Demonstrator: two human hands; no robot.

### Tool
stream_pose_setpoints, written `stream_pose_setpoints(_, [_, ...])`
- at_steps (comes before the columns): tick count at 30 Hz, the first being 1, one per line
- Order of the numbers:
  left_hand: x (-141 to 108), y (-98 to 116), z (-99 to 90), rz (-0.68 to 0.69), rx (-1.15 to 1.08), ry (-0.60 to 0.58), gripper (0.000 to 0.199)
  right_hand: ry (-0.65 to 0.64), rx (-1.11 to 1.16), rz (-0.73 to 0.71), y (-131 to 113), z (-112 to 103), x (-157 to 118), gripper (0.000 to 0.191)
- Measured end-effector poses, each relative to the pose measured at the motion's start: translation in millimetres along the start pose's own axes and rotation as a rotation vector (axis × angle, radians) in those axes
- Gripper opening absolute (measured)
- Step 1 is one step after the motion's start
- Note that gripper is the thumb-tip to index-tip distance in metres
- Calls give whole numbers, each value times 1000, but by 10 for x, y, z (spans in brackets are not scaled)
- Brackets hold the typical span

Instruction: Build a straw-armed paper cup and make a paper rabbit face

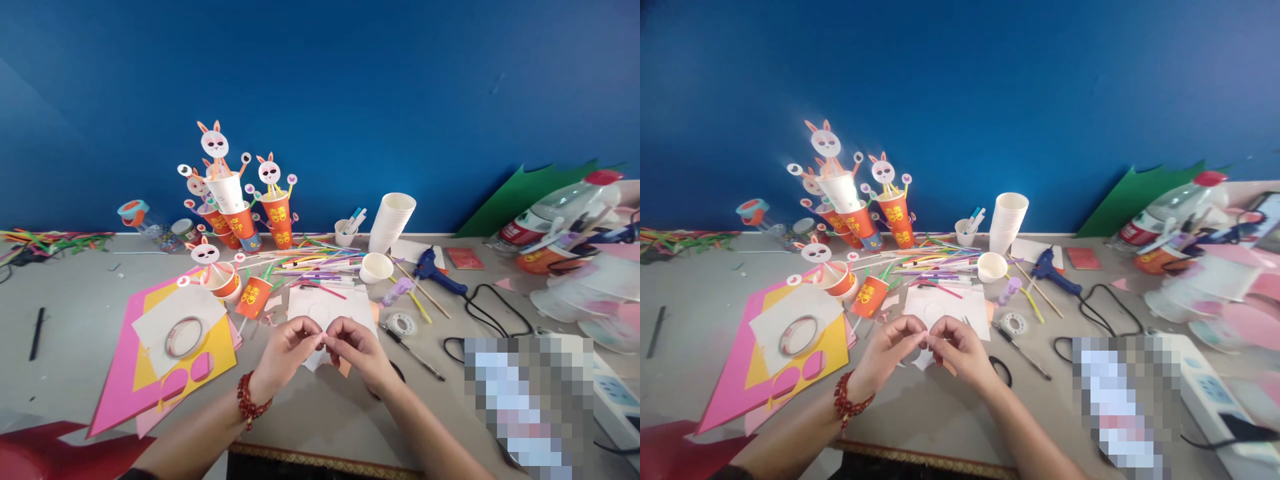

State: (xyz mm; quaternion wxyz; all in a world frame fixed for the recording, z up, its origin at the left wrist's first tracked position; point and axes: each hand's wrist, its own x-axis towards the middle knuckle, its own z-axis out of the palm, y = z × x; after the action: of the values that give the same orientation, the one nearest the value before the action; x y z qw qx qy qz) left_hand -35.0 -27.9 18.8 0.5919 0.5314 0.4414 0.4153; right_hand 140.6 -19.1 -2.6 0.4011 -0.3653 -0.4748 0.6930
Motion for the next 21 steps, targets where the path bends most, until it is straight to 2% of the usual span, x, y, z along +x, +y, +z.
stream_pose_setpoints(7, [-28, -18, 13, 241, 204, 33, 16, 28, -92, -66, 17, 15, -29, 31])
stream_pose_setpoints(10, [-28, -23, 20, 305, 253, 56, 13, 44, -127, -100, 50, 14, -42, 30])
stream_pose_setpoints(14, [-16, 0, 30, 307, 219, 62, 14, 53, -98, -117, 76, 26, -42, 30])
stream_pose_setpoints(19, [-7, -8, 44, 208, 72, 38, 16, 100, 16, -100, 69, 60, -20, 33])
stream_pose_setpoints(21, [-8, -36, 52, 233, 86, 65, 13, 109, 27, -105, 77, 69, -16, 33])
